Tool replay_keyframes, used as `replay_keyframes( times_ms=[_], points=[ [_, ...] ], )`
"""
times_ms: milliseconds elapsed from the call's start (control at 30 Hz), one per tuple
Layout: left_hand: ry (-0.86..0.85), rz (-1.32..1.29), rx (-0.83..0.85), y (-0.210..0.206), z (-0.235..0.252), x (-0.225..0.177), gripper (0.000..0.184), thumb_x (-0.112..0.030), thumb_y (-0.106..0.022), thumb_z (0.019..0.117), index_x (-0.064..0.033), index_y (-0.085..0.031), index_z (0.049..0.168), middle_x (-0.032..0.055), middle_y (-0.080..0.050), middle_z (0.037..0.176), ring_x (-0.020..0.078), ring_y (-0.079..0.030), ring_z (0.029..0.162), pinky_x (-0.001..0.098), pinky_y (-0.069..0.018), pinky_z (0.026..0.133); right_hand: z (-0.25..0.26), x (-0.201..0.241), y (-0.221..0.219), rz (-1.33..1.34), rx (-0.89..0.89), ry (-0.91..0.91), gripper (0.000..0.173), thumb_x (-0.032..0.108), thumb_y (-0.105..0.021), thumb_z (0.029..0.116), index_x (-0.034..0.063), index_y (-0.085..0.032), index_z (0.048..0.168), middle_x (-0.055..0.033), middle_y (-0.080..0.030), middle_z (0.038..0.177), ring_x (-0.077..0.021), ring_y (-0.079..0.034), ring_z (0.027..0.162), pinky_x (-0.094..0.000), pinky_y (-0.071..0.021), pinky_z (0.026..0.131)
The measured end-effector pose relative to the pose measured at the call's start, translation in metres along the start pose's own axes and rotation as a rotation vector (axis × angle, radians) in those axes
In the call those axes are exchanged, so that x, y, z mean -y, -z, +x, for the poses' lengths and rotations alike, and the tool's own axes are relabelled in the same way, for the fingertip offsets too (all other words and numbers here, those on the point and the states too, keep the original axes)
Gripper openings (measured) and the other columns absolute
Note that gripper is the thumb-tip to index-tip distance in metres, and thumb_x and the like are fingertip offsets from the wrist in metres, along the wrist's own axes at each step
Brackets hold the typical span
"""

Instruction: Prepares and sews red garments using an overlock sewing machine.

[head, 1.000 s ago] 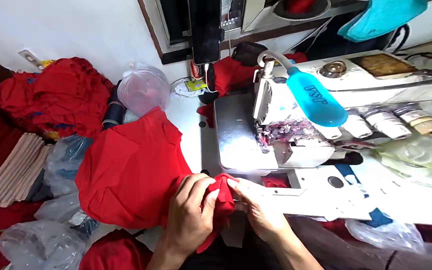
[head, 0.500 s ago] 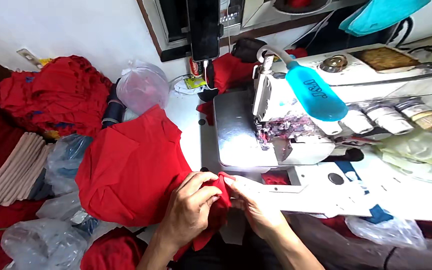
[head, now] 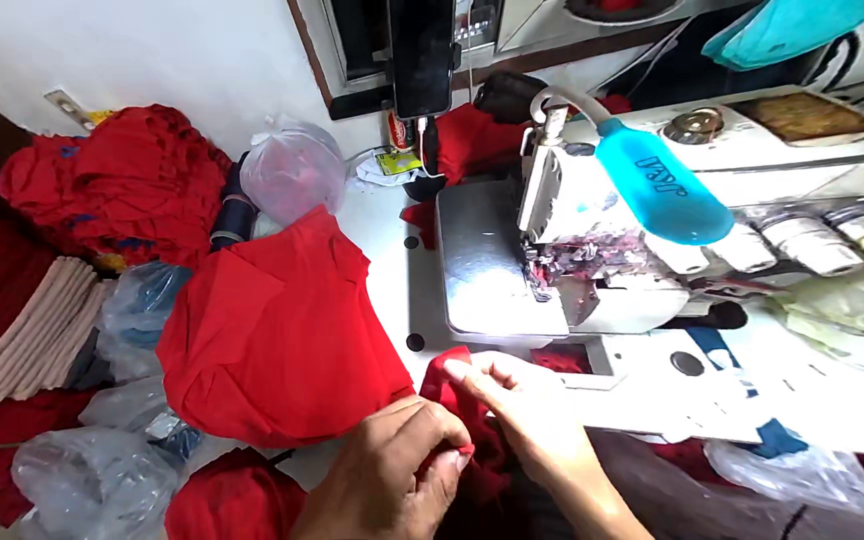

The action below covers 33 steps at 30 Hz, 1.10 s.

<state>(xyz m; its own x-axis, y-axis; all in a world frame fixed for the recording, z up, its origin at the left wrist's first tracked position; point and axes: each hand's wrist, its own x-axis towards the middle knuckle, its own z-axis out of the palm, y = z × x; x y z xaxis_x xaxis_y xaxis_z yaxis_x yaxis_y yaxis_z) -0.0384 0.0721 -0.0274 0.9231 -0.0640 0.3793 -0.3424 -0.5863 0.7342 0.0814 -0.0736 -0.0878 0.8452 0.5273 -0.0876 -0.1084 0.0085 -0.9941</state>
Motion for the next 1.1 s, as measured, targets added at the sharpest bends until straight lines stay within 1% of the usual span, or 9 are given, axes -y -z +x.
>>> replay_keyframes(
  times_ms=[133,233,333,567,667,733,833,933,1100],
  points=[
    [0.024,-0.071,-0.027,-0.003,0.010,-0.003,0.013,-0.011,-0.061,0.1005,0.0009,-0.065,0.103,0.0099,-0.068,0.091,0.0077,-0.065,0.080,0.0184,-0.0558,0.073,-0.010,-0.002,-0.003,0.154,0.086,0.024,0.021,0.027,-0.067,0.0992,0.0110,-0.075,0.088,0.0038,-0.069,0.072,-0.0025,-0.063,0.064,-0.0192,-0.0528,0.059],
    [0.174,-0.017,-0.136,-0.008,0.018,0.003,0.014,-0.012,-0.061,0.0993,0.0003,-0.069,0.102,0.0067,-0.070,0.092,0.0037,-0.064,0.074,0.0174,-0.0551,0.066,-0.013,0.000,-0.005,0.208,0.092,0.059,0.018,0.021,-0.064,0.1001,0.0105,-0.075,0.090,0.0060,-0.069,0.074,-0.0001,-0.062,0.065,-0.0166,-0.0514,0.060],
    [0.243,0.123,-0.246,-0.016,0.017,0.017,0.013,-0.013,-0.066,0.0953,-0.0027,-0.073,0.097,0.0024,-0.069,0.087,-0.0002,-0.055,0.067,0.0130,-0.0470,0.059,-0.017,-0.001,-0.005,0.219,0.076,0.034,0.016,0.013,-0.061,0.0987,0.0057,-0.075,0.100,0.0018,-0.073,0.081,-0.0036,-0.068,0.071,-0.0196,-0.0564,0.065],
    [0.285,0.204,-0.297,-0.016,0.020,0.013,0.019,-0.020,-0.070,0.0953,-0.0032,-0.076,0.091,0.0032,-0.071,0.087,-0.0021,-0.057,0.069,0.0108,-0.0459,0.061,-0.017,-0.007,-0.006,0.259,0.087,0.000,0.021,0.024,-0.062,0.1009,0.0114,-0.076,0.092,0.0069,-0.066,0.071,0.0015,-0.056,0.059,-0.0146,-0.0463,0.055],
    [0.247,0.193,-0.265,-0.017,0.011,0.023,0.015,-0.018,-0.066,0.0981,-0.0064,-0.076,0.095,0.0005,-0.071,0.093,0.0016,-0.067,0.082,0.0142,-0.0566,0.072,-0.017,-0.008,-0.005,0.249,0.090,-0.033,0.022,0.024,-0.062,0.1012,0.0106,-0.077,0.092,0.0048,-0.065,0.070,-0.0005,-0.056,0.058,-0.0163,-0.0462,0.054],
    [0.244,0.173,-0.265,-0.019,0.011,0.024,0.015,-0.016,-0.066,0.0984,-0.0051,-0.075,0.095,0.0017,-0.071,0.093,0.0040,-0.068,0.086,0.0167,-0.0580,0.077,-0.018,-0.008,-0.005,0.224,0.103,-0.038,0.021,0.022,-0.061,0.1006,0.0111,-0.076,0.090,0.0057,-0.065,0.069,-0.0002,-0.057,0.059,-0.0164,-0.0470,0.054],
    [0.272,0.158,-0.290,-0.021,0.011,0.024,0.014,-0.016,-0.068,0.0974,-0.0056,-0.075,0.095,0.0013,-0.070,0.093,0.0020,-0.066,0.080,0.0146,-0.0567,0.071,-0.019,-0.007,-0.005,0.205,0.139,-0.039,0.018,0.018,-0.062,0.1001,0.0087,-0.077,0.098,0.0042,-0.070,0.075,-0.0013,-0.062,0.063,-0.0175,-0.0515,0.057],
    [0.282,0.167,-0.326,-0.022,0.011,0.026,0.012,-0.017,-0.070,0.0944,-0.0059,-0.075,0.093,0.0001,-0.070,0.090,-0.0020,-0.058,0.070,0.0110,-0.0487,0.060,-0.019,-0.006,-0.005,0.211,0.170,-0.024,0.017,0.016,-0.063,0.0996,0.0067,-0.076,0.105,0.0037,-0.072,0.079,-0.0008,-0.063,0.065,-0.0170,-0.0520,0.059],
    [0.291,0.190,-0.345,-0.021,0.010,0.027,0.012,-0.019,-0.071,0.0936,-0.0075,-0.076,0.093,-0.0017,-0.069,0.089,-0.0024,-0.058,0.070,0.0114,-0.0486,0.061,-0.018,-0.007,-0.005,0.208,0.188,-0.013,0.018,0.017,-0.063,0.1002,0.0064,-0.077,0.106,0.0013,-0.074,0.084,-0.0030,-0.065,0.069,-0.0177,-0.0535,0.061]
  ],
)
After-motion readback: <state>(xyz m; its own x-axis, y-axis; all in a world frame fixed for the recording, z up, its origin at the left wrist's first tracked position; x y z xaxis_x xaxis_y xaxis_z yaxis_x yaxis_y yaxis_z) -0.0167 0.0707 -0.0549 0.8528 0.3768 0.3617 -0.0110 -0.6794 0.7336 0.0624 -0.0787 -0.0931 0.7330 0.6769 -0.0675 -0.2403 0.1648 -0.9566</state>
